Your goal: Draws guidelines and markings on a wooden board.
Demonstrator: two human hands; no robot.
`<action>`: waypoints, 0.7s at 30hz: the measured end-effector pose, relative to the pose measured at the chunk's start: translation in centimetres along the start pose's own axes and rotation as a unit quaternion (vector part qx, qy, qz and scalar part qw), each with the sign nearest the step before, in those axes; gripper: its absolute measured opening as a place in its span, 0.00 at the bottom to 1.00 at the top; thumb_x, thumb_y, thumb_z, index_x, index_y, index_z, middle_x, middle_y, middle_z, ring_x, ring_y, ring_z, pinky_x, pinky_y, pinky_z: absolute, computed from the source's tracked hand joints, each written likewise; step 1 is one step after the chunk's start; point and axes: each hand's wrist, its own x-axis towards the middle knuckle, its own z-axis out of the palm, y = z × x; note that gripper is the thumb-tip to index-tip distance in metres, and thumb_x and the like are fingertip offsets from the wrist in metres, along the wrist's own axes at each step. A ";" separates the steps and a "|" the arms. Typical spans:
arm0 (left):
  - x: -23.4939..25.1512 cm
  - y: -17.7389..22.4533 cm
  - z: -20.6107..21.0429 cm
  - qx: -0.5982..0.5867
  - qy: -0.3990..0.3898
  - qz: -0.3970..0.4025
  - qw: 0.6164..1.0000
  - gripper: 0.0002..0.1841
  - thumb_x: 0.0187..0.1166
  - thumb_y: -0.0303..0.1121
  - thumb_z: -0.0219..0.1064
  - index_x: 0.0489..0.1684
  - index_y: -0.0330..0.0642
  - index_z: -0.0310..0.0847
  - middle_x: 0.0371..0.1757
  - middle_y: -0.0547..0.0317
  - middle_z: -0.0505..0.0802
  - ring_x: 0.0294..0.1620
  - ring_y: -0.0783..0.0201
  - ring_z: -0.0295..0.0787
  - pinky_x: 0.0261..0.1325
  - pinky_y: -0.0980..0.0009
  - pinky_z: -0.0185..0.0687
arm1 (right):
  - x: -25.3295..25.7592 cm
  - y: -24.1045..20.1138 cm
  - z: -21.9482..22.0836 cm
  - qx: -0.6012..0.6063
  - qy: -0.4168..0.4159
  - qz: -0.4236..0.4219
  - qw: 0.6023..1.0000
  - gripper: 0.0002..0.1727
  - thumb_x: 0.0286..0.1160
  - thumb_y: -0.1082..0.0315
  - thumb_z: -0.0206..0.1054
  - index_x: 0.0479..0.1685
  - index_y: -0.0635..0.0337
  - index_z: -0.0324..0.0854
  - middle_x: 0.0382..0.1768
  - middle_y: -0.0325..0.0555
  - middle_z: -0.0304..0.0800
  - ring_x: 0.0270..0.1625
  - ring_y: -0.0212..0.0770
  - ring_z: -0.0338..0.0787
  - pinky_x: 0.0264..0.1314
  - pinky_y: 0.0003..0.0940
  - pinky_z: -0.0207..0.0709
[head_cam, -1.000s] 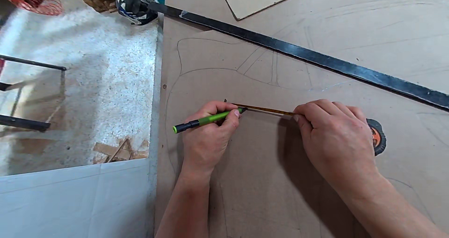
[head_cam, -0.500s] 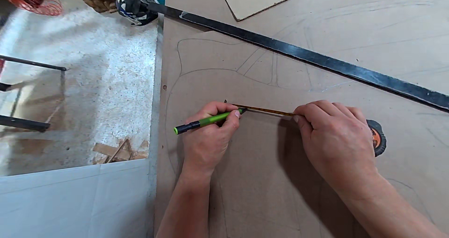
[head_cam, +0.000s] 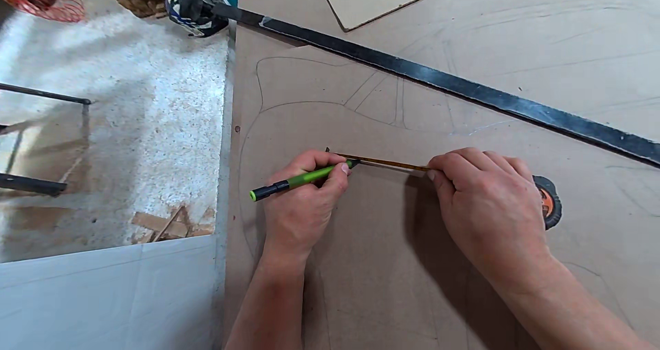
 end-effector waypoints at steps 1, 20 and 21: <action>0.0 0.0 0.0 0.000 0.001 0.001 1.000 0.05 0.75 0.30 0.75 0.43 0.47 0.92 0.36 0.64 0.97 0.34 0.68 0.96 0.36 0.73 0.94 | 0.0 0.0 0.0 0.004 0.000 0.000 1.000 0.10 0.87 0.61 0.61 0.45 0.50 0.89 0.46 0.40 0.93 0.51 0.46 0.90 0.58 0.49 0.76; -0.1 0.1 -0.2 -0.003 0.004 0.003 1.000 0.04 0.75 0.31 0.74 0.42 0.47 0.92 0.35 0.64 0.97 0.33 0.67 0.96 0.36 0.71 0.95 | 0.0 0.0 -0.1 -0.002 -0.003 -0.001 1.000 0.10 0.87 0.61 0.61 0.45 0.49 0.89 0.46 0.39 0.93 0.50 0.46 0.90 0.58 0.49 0.76; -0.2 0.2 -0.3 -0.001 0.000 0.001 1.000 0.04 0.75 0.31 0.74 0.42 0.48 0.92 0.35 0.64 0.97 0.32 0.66 0.96 0.35 0.71 0.94 | 0.0 0.0 -0.1 -0.002 -0.002 0.000 1.000 0.11 0.87 0.61 0.61 0.45 0.49 0.89 0.46 0.39 0.93 0.50 0.46 0.90 0.58 0.50 0.76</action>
